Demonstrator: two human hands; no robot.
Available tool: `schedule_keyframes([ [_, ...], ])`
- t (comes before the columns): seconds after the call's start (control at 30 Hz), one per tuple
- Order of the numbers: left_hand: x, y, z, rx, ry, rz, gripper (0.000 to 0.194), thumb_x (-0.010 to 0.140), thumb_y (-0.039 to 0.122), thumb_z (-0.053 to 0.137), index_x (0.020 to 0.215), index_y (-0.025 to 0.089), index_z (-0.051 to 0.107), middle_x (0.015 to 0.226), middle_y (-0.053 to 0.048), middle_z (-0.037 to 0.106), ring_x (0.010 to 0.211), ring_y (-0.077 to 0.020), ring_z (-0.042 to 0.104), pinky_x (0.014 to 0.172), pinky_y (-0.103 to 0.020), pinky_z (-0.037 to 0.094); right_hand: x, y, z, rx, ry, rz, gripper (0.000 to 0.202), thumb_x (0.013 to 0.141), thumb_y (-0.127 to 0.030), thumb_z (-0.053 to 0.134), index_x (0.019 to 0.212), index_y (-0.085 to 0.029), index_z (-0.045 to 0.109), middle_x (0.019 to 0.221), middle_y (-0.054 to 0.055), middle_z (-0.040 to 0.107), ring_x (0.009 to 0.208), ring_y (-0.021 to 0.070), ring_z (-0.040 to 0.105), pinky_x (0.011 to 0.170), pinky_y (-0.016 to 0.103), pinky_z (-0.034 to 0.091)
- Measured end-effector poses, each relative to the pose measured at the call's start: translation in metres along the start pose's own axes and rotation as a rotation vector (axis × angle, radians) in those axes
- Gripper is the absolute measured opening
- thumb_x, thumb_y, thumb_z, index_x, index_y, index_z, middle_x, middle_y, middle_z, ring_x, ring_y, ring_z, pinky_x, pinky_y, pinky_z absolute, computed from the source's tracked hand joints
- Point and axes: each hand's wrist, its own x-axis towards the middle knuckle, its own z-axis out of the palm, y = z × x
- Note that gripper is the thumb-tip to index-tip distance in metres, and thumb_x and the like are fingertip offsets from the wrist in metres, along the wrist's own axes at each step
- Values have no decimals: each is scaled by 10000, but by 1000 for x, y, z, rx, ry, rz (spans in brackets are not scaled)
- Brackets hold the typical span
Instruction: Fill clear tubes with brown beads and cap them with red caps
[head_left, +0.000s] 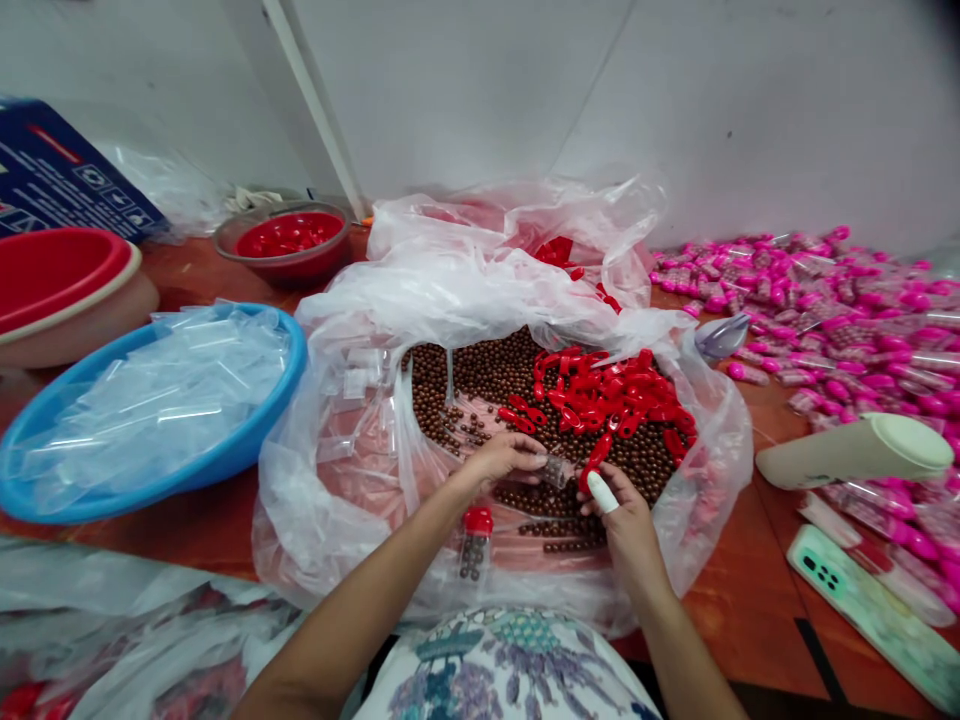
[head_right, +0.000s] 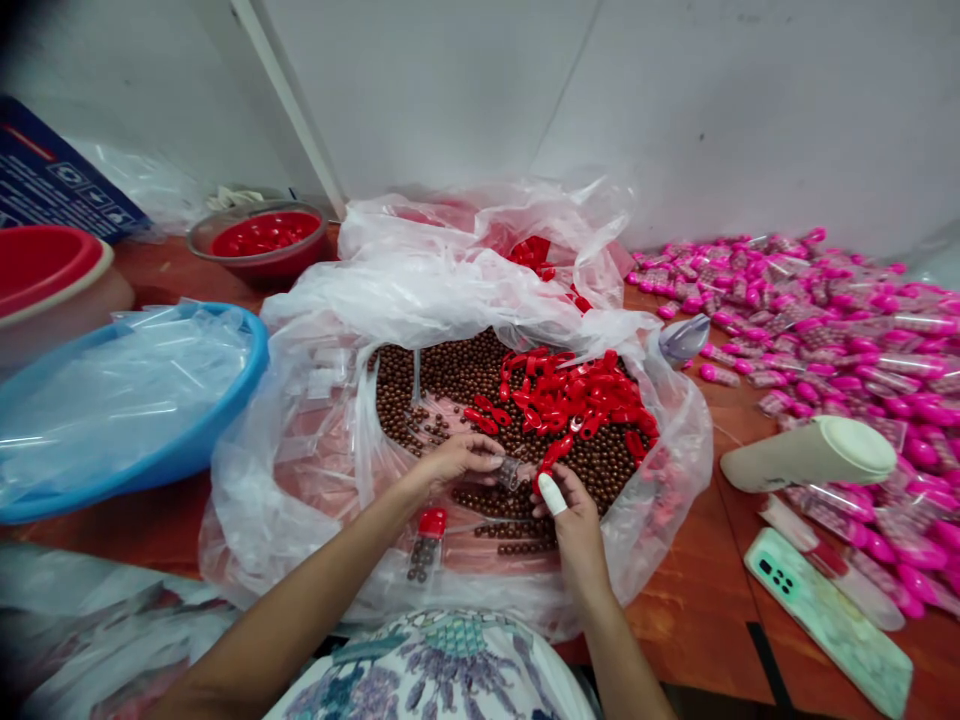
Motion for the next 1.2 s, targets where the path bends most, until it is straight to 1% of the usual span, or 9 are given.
schedule_keyframes([
  [0.2, -25, -5, 14, -367, -68, -10, 316, 571, 147, 775, 823, 134, 584, 734, 10, 574, 686, -102, 611, 727, -296, 542, -1, -5, 0, 157, -74, 15, 291, 699, -307, 688, 940, -229, 543, 902, 1, 637, 741, 155, 630, 640, 292, 532],
  [0.3, -35, -9, 17, -441, -100, -14, 370, 584, 90, 756, 919, 139, 608, 802, -18, 603, 727, -119, 623, 740, -298, 541, -3, -11, 1, 183, -97, 6, 362, 699, -280, 686, 1011, -248, 505, 904, 3, 642, 727, 162, 644, 652, 325, 543],
  [0.43, -42, -17, 16, -422, -83, -5, 437, 604, 78, 737, 1019, 145, 617, 924, -65, 637, 758, -141, 639, 740, -284, 537, -6, -16, 2, 181, -73, -28, 524, 687, -258, 689, 1151, -267, 446, 903, 8, 642, 708, 168, 651, 669, 361, 546],
  [0.63, -48, -20, 11, -379, 38, 2, 387, 601, 60, 721, 967, 128, 616, 899, -70, 654, 743, -143, 650, 712, -263, 538, -6, -11, -4, 20, -74, -110, 250, 664, -267, 712, 886, -205, 615, 925, 28, 649, 883, 204, 615, 742, 342, 510],
  [0.7, -52, -18, 11, -393, 22, 2, 375, 612, 67, 716, 961, 128, 596, 905, -79, 654, 774, -161, 656, 718, -267, 536, -4, -8, -6, -45, -28, -159, 261, 640, -269, 733, 872, -203, 631, 929, 23, 650, 897, 194, 596, 770, 320, 486],
  [0.8, -57, -16, 13, -422, -41, 9, 336, 657, 106, 698, 963, 134, 560, 899, -89, 654, 821, -188, 658, 752, -295, 530, -2, -7, -6, -32, 38, -140, 323, 612, -273, 752, 899, -213, 617, 873, -2, 646, 801, 167, 600, 755, 307, 475],
  [0.93, -60, -17, 20, -401, -80, 10, 325, 679, 132, 685, 970, 146, 541, 910, -75, 639, 834, -188, 652, 750, -300, 526, 0, -11, 2, -10, 58, -162, 309, 619, -263, 746, 895, -209, 620, 861, -3, 656, 794, 162, 606, 783, 312, 462],
  [1.03, -61, -19, 24, -347, -72, 19, 333, 670, 153, 702, 963, 149, 545, 903, -63, 629, 806, -167, 643, 740, -296, 524, 0, -14, 10, -62, 20, -185, 249, 650, -270, 722, 877, -200, 648, 845, 8, 671, 788, 163, 609, 776, 314, 465],
  [1.2, -62, -21, 25, -306, -63, 64, 362, 636, 186, 737, 946, 143, 555, 896, -53, 619, 786, -137, 609, 744, -313, 520, -1, -17, 14, -250, -142, -186, 243, 694, -303, 683, 917, -207, 678, 909, 39, 690, 857, 204, 621, 817, 369, 476],
])
